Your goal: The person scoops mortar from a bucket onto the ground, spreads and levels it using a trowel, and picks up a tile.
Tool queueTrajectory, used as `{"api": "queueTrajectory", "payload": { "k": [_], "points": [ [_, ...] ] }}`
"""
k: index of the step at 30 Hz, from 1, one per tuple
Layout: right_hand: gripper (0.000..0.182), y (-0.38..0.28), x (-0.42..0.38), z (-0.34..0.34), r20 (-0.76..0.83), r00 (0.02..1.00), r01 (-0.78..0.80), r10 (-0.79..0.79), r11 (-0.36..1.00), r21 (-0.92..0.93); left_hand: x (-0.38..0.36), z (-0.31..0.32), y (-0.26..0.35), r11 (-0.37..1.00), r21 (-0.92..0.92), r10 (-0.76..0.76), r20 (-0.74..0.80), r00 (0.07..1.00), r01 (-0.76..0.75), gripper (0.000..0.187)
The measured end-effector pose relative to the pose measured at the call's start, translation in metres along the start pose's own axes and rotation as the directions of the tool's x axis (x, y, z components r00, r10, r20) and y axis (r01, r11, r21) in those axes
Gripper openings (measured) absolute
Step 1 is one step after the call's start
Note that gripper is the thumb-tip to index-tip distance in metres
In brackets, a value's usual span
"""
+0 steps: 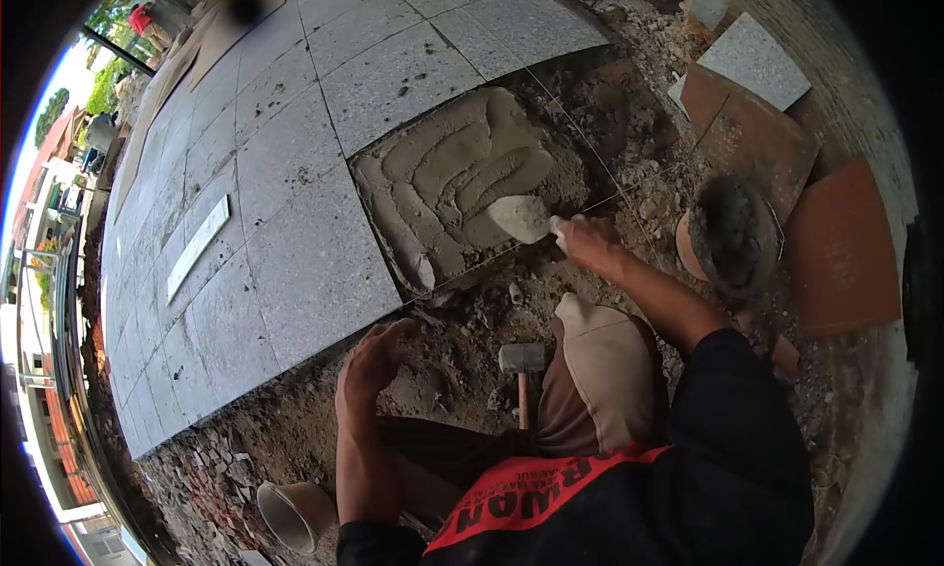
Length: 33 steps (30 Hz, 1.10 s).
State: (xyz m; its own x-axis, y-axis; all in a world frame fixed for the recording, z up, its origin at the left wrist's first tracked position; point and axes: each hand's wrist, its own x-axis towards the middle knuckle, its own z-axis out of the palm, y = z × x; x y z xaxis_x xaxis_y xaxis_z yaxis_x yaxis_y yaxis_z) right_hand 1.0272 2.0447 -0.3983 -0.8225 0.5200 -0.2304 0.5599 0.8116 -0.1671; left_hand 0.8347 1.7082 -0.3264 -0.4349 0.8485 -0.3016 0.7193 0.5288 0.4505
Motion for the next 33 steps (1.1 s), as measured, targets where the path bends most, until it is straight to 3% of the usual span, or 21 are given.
{"api": "queueTrajectory", "payload": {
  "k": [4, 6, 11, 13, 15, 17, 20, 23, 27, 29, 31, 32, 33],
  "points": [
    [0.024, 0.075, -0.043, -0.06, -0.079, 0.981, -0.188, 0.175, 0.96, -0.209, -0.005, -0.014, -0.004, 0.994, -0.038, -0.105, 0.046, 0.993, 0.106, 0.046],
    [0.026, 0.094, -0.092, -0.097, -0.103, 0.926, -0.368, 0.363, 0.929, -0.031, -0.003, -0.024, 0.002, 0.973, -0.112, -0.189, 0.116, 0.975, 0.202, 0.046],
    [0.026, 0.16, -0.202, -0.12, -0.465, 0.799, -0.446, 0.381, 0.894, -0.034, 0.017, -0.01, -0.034, 0.944, -0.19, -0.252, 0.107, 0.962, 0.269, 0.044],
    [0.025, 0.173, -0.223, -0.135, -0.357, 0.805, -0.57, 0.474, 0.785, -0.242, 0.031, 0.001, -0.047, 0.936, -0.206, -0.264, 0.12, 0.957, 0.284, 0.042],
    [0.023, 0.205, -0.231, -0.14, -0.287, 0.804, -0.595, 0.52, 0.701, -0.393, 0.042, 0.01, -0.048, 0.934, -0.233, -0.25, 0.122, 0.961, 0.272, 0.038],
    [0.021, 0.245, -0.224, -0.116, -0.254, 0.833, -0.55, 0.492, 0.677, -0.489, 0.052, 0.013, -0.042, 0.962, -0.17, -0.2, 0.089, 0.976, 0.213, 0.038],
    [0.019, 0.261, -0.209, -0.099, -0.209, 0.868, -0.493, 0.451, 0.724, -0.483, 0.051, 0.012, -0.029, 0.962, -0.158, -0.213, 0.065, 0.975, 0.221, 0.04],
    [0.023, 0.244, -0.19, -0.08, 0.007, 0.829, -0.525, 0.559, 0.782, -0.336, 0.051, 0.01, -0.024, 0.965, -0.124, -0.223, 0.08, 0.972, 0.231, 0.042],
    [0.031, 0.237, -0.182, -0.048, 0.067, 0.782, -0.623, 0.62, 0.774, 0.11, 0.044, 0.008, -0.021, 0.934, -0.201, -0.278, 0.115, 0.954, 0.296, 0.044],
    [0.039, 0.246, -0.193, -0.058, 0.194, 0.767, -0.639, 0.612, 0.7, 0.32, 0.044, 0.009, -0.021, 0.938, -0.186, -0.273, 0.123, 0.954, 0.292, 0.045],
    [0.036, 0.236, -0.208, -0.07, 0.337, 0.645, -0.725, 0.686, 0.41, 0.554, 0.046, 0.015, -0.029, 0.953, -0.069, -0.286, 0.123, 0.95, 0.295, 0.045],
    [0.03, 0.244, -0.214, -0.062, 0.31, 0.673, -0.685, 0.671, 0.409, 0.603, 0.046, 0.015, -0.03, 0.95, -0.081, -0.29, 0.124, 0.949, 0.301, 0.042],
    [0.027, 0.269, -0.224, -0.041, 0.279, 0.788, -0.551, 0.548, 0.427, 0.717, 0.046, 0.02, -0.036, 0.964, -0.088, -0.245, 0.081, 0.966, 0.252, 0.039]
  ]
}}
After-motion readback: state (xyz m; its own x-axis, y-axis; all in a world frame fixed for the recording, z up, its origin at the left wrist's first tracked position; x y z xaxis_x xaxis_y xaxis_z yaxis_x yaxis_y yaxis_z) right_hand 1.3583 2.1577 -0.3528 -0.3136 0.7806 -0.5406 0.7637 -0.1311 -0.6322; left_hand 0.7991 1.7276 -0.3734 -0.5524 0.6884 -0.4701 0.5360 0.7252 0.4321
